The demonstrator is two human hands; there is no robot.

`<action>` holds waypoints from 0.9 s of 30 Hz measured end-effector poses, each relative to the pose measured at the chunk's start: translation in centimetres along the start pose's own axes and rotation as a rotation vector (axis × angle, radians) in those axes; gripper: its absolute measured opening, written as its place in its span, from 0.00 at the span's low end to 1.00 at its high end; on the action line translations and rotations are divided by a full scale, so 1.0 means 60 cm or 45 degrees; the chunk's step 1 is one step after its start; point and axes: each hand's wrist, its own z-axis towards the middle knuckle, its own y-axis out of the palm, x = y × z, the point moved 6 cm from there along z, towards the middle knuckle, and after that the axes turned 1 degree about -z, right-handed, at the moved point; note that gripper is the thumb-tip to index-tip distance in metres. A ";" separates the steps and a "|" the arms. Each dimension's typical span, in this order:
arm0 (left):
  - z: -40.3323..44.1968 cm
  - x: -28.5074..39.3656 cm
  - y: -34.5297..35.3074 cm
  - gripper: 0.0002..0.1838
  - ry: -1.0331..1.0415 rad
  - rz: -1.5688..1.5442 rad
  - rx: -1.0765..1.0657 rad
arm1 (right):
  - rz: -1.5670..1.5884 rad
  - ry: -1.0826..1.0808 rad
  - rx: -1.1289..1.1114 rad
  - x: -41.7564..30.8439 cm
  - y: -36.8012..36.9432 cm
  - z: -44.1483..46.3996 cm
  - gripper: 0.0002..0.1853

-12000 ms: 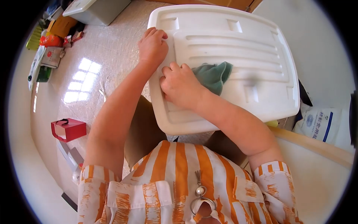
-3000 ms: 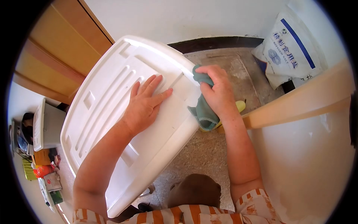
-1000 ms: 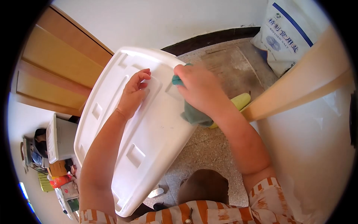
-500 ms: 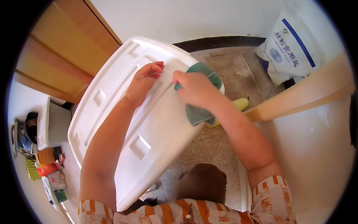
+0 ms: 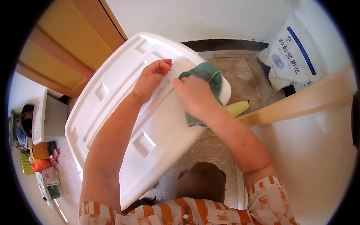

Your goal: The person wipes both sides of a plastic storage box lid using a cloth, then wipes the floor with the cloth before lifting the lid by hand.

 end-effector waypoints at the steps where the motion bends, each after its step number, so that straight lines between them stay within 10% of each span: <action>1: 0.001 -0.002 -0.003 0.19 -0.001 -0.008 0.002 | 0.032 0.015 -0.072 -0.012 0.005 -0.002 0.07; 8: -0.001 -0.003 -0.007 0.18 -0.003 0.036 0.020 | 0.952 -0.158 -0.706 -0.117 0.027 -0.002 0.07; 13: 0.020 -0.013 -0.013 0.18 0.172 0.101 -0.045 | 1.972 0.149 -0.223 -0.024 -0.076 -0.015 0.08; 17: 0.006 -0.002 0.000 0.17 0.222 0.132 -0.040 | 1.432 0.471 0.601 0.108 -0.191 -0.042 0.09; 20: 0.004 -0.001 0.000 0.17 0.253 0.163 -0.043 | 0.613 0.471 0.477 0.113 -0.178 -0.049 0.10; 22: 0.002 0.004 0.003 0.17 0.246 0.212 -0.051 | -0.060 -0.082 0.319 0.104 -0.087 -0.064 0.09; 27: 0.000 -0.005 0.002 0.17 0.241 0.186 -0.037 | 0.090 -0.084 0.048 0.012 -0.058 -0.073 0.06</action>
